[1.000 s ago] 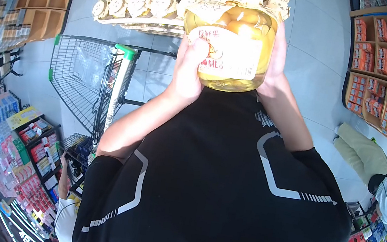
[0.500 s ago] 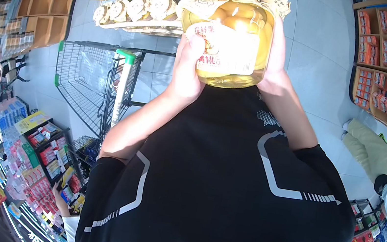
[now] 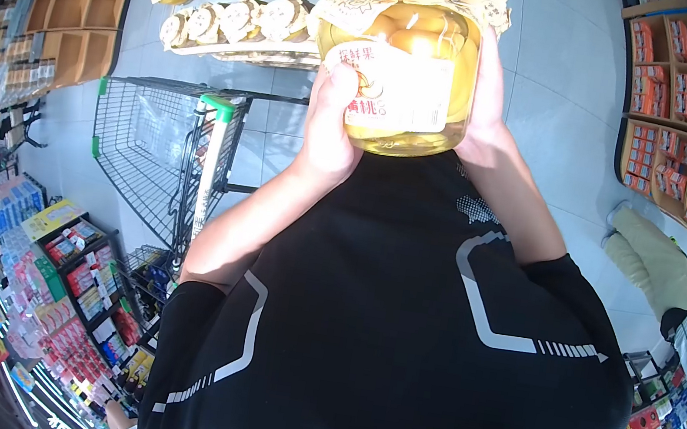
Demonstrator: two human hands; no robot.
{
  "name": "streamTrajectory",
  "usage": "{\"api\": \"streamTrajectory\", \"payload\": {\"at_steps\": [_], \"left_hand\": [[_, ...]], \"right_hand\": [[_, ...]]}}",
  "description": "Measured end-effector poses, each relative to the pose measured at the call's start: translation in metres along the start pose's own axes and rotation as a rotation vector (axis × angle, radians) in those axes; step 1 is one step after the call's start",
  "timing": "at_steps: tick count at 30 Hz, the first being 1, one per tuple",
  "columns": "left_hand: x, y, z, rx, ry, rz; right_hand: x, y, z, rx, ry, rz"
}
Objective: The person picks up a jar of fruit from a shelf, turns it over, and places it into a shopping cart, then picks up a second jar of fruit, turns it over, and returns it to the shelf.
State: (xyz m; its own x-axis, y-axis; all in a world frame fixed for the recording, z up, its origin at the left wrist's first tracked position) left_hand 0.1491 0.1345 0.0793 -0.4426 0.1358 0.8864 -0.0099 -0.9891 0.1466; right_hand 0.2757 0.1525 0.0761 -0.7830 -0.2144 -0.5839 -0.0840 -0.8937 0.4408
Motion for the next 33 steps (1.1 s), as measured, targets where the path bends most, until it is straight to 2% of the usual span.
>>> {"api": "streamTrajectory", "payload": {"at_steps": [8, 12, 24, 27, 29, 33], "left_hand": [[0.000, -0.008, 0.003, -0.006, -0.015, 0.005], [0.000, -0.012, 0.001, 0.025, -0.025, 0.002], [-0.004, -0.007, -0.010, -0.014, 0.066, -0.073], [-0.003, 0.000, -0.016, -0.042, 0.096, -0.094], [-0.001, 0.004, -0.021, -0.051, 0.096, -0.082], [0.003, 0.012, -0.032, -0.066, 0.140, -0.108]], "right_hand": [[0.003, -0.008, 0.000, 0.073, 0.008, 0.099], [0.005, -0.013, 0.002, 0.037, -0.038, 0.144], [0.016, -0.002, 0.005, 0.031, -0.049, 0.120], [0.021, 0.006, 0.009, 0.002, -0.038, 0.051], [0.025, 0.012, 0.007, 0.096, -0.003, 0.012], [0.036, 0.021, 0.007, 0.105, -0.016, 0.000]]}}
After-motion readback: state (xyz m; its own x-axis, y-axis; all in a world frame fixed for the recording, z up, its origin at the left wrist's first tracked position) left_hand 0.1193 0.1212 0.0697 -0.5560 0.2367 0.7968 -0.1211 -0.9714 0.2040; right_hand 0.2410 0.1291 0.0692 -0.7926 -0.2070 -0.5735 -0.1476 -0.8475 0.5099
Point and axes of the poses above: each hand's wrist, its own y-axis away from the middle knuckle, its own z-axis out of the palm, x = y × z, the point moved 7 cm from there along -y, towards the middle knuckle, and after that the axes turned 15 degrees about x, right-handed, at the moved point
